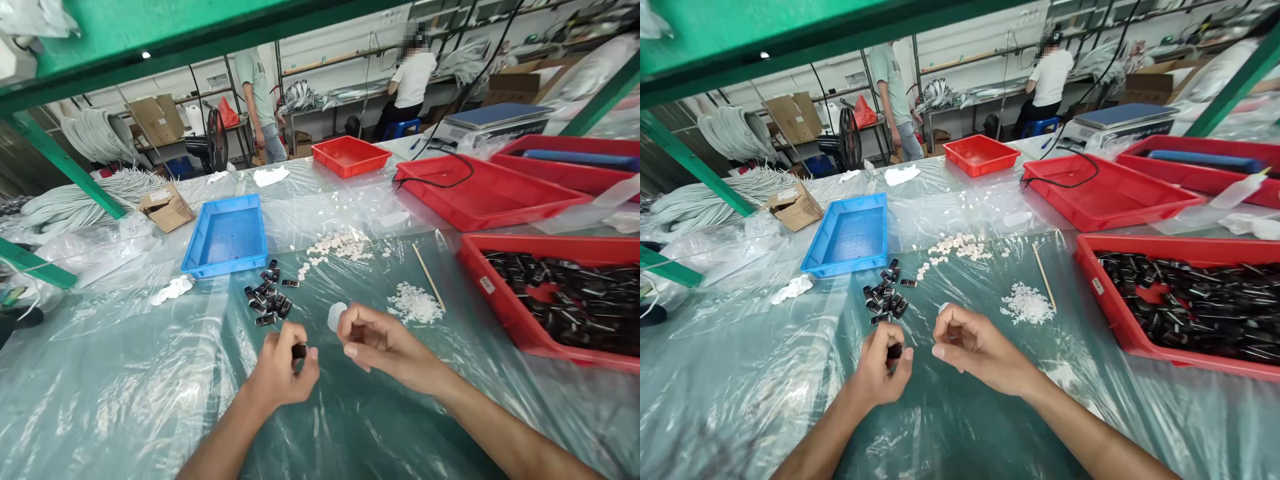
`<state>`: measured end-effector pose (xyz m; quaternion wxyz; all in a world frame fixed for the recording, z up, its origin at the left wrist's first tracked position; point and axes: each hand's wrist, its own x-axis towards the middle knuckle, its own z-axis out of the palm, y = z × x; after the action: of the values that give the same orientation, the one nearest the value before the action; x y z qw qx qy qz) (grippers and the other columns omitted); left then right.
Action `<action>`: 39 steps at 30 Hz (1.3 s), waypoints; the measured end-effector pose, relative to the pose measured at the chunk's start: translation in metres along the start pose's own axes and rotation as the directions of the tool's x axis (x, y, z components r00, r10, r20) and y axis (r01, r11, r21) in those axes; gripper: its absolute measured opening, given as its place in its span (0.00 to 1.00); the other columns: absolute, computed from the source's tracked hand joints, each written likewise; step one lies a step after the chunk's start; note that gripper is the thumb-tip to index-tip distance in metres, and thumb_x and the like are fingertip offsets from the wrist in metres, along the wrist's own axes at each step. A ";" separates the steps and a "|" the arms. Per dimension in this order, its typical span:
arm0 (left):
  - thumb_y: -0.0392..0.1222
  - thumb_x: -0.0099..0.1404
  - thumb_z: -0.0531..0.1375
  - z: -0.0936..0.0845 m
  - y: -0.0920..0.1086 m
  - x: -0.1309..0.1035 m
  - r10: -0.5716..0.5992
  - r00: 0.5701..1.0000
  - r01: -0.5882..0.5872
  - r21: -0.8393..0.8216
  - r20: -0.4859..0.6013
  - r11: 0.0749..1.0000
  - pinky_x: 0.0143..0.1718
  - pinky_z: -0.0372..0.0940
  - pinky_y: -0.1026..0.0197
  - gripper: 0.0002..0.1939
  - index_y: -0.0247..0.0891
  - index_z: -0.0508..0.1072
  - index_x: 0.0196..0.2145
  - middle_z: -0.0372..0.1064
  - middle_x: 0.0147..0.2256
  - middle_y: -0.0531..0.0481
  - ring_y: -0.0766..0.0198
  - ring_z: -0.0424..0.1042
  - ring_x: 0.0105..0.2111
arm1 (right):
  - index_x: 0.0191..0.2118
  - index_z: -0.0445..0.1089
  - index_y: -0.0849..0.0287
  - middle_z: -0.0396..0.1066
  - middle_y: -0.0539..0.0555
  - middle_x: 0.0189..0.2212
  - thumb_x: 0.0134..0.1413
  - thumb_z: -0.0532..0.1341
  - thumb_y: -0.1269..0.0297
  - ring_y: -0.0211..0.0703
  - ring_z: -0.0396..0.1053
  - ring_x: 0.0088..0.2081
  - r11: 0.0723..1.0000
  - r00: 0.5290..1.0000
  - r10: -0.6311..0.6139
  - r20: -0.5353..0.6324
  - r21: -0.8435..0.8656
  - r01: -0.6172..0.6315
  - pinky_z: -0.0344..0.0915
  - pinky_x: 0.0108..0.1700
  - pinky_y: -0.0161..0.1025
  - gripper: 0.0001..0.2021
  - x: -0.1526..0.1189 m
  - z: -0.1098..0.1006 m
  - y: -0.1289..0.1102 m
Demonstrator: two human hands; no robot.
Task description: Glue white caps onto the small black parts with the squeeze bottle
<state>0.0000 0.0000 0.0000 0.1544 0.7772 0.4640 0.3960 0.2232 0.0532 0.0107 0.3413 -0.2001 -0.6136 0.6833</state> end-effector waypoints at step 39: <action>0.40 0.70 0.61 -0.001 -0.009 0.001 0.096 0.976 -0.075 0.108 -0.195 0.991 0.42 0.80 0.46 0.23 0.56 0.63 0.60 0.77 0.46 0.46 0.47 0.82 0.44 | 0.35 0.69 0.51 0.81 0.52 0.33 0.50 0.71 0.39 0.51 0.80 0.35 0.926 0.903 -0.189 -0.387 -0.376 0.033 0.78 0.40 0.51 0.21 0.008 -0.005 -0.034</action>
<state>-0.0061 0.0059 -0.0042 0.0507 0.7596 0.4625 0.4544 0.2293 0.0629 0.0439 0.4605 -0.3644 -0.6520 0.4797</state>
